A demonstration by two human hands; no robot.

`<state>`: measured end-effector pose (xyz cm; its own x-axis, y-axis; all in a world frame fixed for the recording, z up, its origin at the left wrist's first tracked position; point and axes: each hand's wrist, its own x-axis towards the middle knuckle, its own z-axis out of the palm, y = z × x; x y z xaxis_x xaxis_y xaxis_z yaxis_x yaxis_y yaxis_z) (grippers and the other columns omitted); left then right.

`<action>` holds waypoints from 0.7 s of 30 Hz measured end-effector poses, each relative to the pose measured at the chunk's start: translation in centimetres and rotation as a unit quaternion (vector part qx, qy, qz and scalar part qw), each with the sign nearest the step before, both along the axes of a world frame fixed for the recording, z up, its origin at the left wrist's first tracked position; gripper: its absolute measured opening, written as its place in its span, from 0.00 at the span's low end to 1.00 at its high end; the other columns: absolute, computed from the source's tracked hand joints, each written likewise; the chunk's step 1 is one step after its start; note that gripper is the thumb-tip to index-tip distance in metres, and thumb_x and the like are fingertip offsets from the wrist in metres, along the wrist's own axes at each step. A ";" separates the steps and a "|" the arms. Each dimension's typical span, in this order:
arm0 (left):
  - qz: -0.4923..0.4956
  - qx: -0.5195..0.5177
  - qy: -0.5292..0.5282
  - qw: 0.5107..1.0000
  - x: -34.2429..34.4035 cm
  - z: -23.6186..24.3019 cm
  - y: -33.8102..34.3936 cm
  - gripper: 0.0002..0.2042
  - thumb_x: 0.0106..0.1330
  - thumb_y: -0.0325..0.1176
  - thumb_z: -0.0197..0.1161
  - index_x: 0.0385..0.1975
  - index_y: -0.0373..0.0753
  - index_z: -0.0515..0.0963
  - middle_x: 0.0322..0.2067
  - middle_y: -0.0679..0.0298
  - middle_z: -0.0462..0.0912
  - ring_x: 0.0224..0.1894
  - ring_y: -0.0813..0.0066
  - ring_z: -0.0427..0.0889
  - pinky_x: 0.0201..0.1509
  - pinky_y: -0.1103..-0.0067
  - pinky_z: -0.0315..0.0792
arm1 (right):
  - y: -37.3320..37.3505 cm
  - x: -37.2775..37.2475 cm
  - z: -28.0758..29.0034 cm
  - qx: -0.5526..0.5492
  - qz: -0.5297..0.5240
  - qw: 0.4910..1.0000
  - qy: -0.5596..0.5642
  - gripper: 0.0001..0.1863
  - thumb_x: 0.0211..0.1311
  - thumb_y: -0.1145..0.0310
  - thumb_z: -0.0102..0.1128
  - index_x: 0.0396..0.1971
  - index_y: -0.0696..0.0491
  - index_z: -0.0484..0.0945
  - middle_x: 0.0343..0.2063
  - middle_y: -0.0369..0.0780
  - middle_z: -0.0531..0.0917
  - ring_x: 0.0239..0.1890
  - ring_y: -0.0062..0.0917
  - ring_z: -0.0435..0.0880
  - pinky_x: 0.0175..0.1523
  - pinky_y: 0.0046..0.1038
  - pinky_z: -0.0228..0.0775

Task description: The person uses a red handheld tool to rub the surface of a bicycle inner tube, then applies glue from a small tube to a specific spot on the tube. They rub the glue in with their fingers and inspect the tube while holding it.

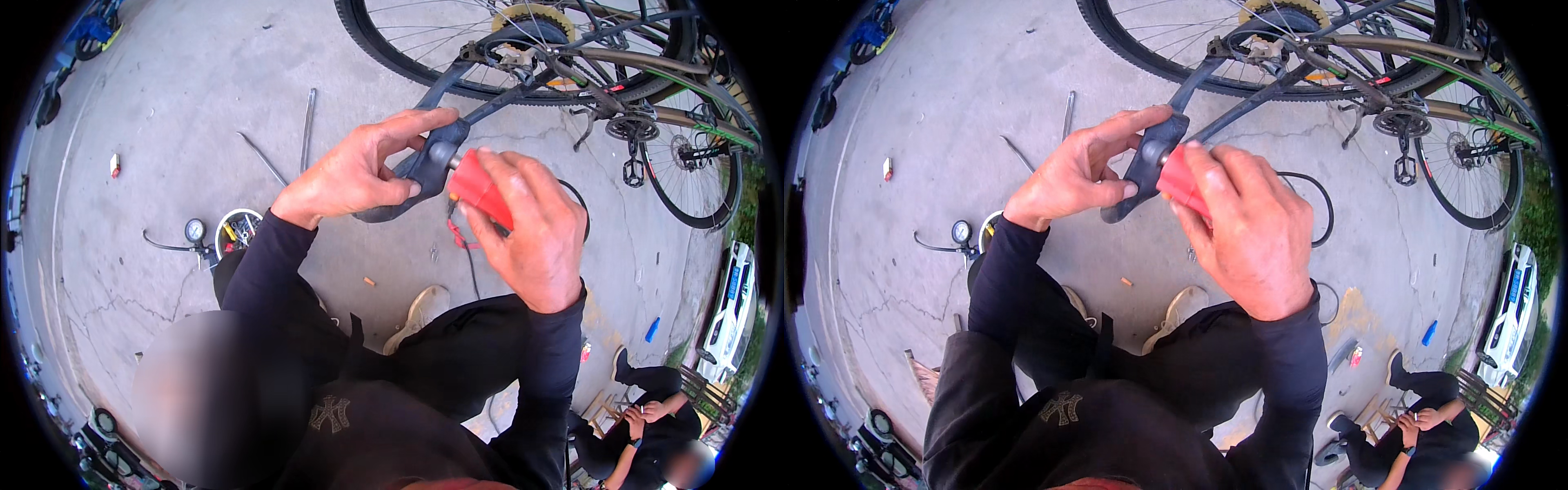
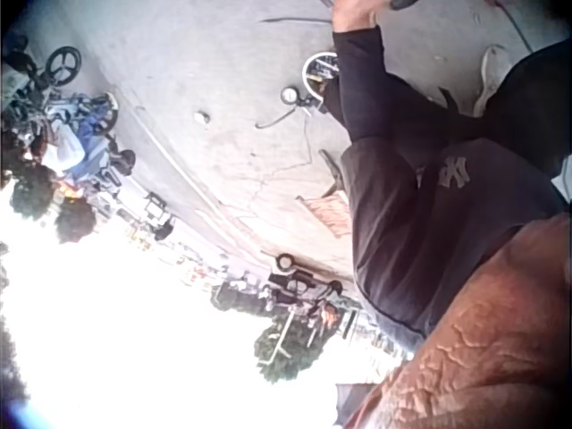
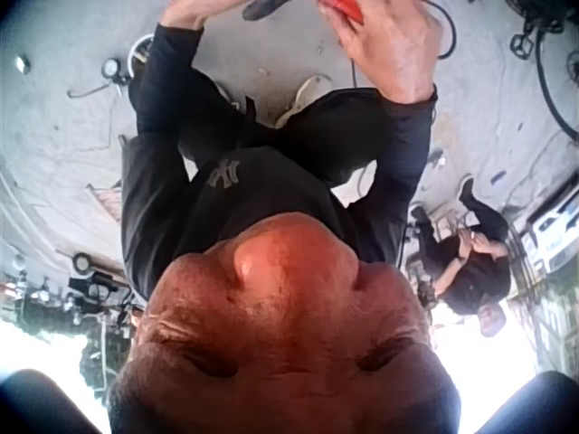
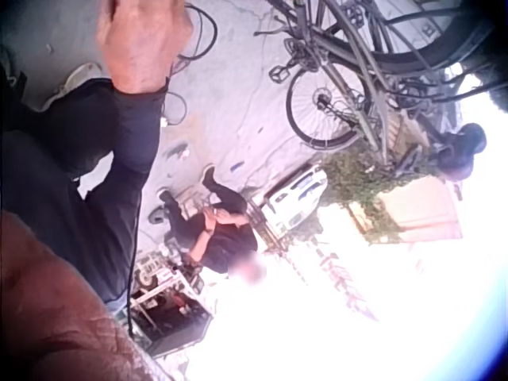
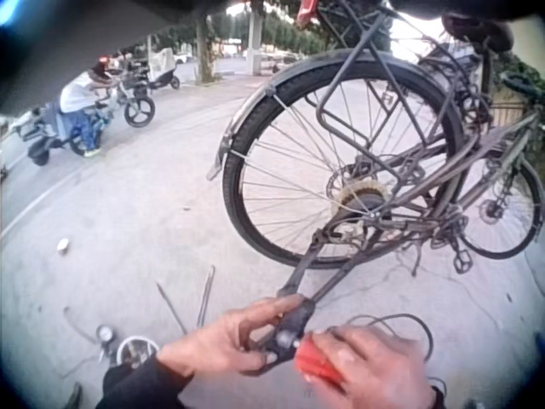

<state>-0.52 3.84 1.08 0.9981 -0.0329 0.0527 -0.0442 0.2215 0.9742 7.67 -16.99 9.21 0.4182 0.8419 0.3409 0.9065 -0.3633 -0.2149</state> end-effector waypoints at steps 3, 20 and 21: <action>-0.002 0.004 -0.008 1.000 0.0 0.2 -0.1 0.38 0.51 0.13 0.53 0.70 0.34 0.63 0.69 0.59 0.63 0.65 0.68 0.69 0.40 0.83 0.79 | -0.3 -0.9 0.3 -0.022 0.034 0.998 0.043 0.29 0.45 0.70 0.76 0.51 0.53 0.78 0.39 0.40 0.80 0.37 0.34 0.83 0.37 0.33 0.77; 0.001 0.021 -0.017 1.000 0.1 0.1 -0.3 0.38 0.51 0.14 0.53 0.70 0.35 0.64 0.69 0.59 0.64 0.66 0.67 0.69 0.39 0.84 0.79 | -0.6 -0.8 -0.2 -0.016 0.019 0.999 0.031 0.28 0.46 0.69 0.76 0.51 0.52 0.78 0.39 0.40 0.81 0.37 0.35 0.84 0.37 0.33 0.78; 0.001 0.020 -0.016 1.000 0.1 0.1 -0.3 0.38 0.51 0.14 0.53 0.70 0.35 0.64 0.69 0.59 0.64 0.66 0.67 0.69 0.39 0.84 0.79 | -0.6 -0.5 -0.3 0.000 -0.002 1.000 0.013 0.28 0.46 0.69 0.76 0.51 0.52 0.78 0.40 0.41 0.81 0.37 0.35 0.84 0.37 0.33 0.78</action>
<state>-0.42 3.52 1.21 0.9960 -0.0331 0.0827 -0.0754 0.1820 0.9804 7.18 -17.56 8.91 0.4298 0.8407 0.3295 0.8994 -0.3664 -0.2384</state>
